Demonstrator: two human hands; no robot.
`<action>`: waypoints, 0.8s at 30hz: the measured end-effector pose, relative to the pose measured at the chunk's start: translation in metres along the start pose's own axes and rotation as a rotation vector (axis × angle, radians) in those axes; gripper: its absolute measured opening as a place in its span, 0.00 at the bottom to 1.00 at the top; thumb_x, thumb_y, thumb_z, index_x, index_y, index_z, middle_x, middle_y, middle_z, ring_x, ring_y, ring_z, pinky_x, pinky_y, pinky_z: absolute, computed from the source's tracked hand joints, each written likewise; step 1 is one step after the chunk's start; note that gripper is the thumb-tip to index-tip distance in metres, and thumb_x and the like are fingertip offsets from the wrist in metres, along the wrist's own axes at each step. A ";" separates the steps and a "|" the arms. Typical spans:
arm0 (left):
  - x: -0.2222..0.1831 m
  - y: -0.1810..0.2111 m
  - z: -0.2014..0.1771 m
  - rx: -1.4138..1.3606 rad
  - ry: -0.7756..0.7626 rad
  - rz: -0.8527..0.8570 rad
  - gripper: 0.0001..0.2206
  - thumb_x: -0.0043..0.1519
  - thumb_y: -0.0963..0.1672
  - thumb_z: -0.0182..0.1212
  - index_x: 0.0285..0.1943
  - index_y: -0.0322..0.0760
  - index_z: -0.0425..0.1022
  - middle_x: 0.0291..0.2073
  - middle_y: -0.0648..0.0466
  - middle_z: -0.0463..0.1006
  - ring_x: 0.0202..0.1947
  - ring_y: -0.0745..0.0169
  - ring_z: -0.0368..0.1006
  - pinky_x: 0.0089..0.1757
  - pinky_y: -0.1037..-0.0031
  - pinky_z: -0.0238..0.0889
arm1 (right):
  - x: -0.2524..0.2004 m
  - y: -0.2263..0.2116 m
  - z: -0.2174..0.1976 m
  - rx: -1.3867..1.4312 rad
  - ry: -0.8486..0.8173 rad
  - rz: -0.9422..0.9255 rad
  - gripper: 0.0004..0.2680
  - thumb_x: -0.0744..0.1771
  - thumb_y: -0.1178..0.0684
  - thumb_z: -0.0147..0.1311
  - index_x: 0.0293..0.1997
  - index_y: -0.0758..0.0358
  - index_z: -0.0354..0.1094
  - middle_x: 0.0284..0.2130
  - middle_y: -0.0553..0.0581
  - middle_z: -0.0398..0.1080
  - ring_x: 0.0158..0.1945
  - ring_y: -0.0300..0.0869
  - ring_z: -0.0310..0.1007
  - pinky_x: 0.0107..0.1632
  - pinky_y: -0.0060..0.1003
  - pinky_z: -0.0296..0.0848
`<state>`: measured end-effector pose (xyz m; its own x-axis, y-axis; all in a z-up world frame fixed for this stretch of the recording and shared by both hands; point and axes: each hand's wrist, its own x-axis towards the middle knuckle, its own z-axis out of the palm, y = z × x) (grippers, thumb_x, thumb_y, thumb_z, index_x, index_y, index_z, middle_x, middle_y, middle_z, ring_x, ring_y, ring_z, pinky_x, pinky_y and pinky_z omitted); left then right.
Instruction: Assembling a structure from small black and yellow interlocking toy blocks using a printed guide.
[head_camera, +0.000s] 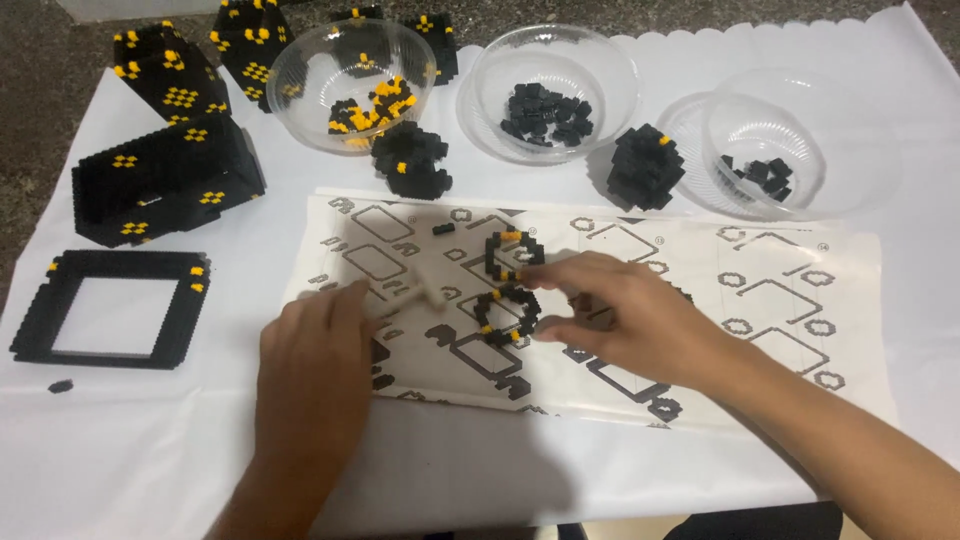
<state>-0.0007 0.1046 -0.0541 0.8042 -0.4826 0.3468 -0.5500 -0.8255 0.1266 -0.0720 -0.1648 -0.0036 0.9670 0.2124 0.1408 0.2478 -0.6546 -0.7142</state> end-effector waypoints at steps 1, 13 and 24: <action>0.001 -0.001 -0.002 0.001 0.003 0.000 0.14 0.59 0.42 0.51 0.54 0.39 0.68 0.42 0.50 0.73 0.43 0.45 0.66 0.42 0.56 0.59 | 0.000 0.001 0.001 -0.001 0.001 -0.002 0.17 0.60 0.52 0.59 0.53 0.56 0.66 0.42 0.52 0.72 0.21 0.34 0.68 0.27 0.25 0.76; 0.002 0.067 -0.054 -0.598 -0.488 -0.344 0.16 0.61 0.50 0.43 0.56 0.60 0.69 0.44 0.60 0.81 0.42 0.55 0.76 0.40 0.66 0.65 | -0.002 0.012 0.015 -0.075 0.108 -0.115 0.15 0.61 0.52 0.59 0.51 0.61 0.66 0.37 0.53 0.72 0.39 0.42 0.70 0.30 0.31 0.68; -0.020 0.073 -0.046 -0.571 -0.149 0.071 0.19 0.63 0.43 0.42 0.64 0.47 0.63 0.30 0.59 0.71 0.25 0.65 0.71 0.25 0.72 0.66 | -0.003 0.014 0.017 -0.040 0.073 0.073 0.18 0.59 0.51 0.62 0.53 0.57 0.67 0.30 0.50 0.68 0.29 0.40 0.66 0.32 0.33 0.66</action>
<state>-0.0680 0.0675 -0.0087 0.7610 -0.6011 0.2439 -0.6048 -0.5215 0.6019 -0.0727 -0.1624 -0.0255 0.9839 0.1106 0.1401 0.1773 -0.6953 -0.6965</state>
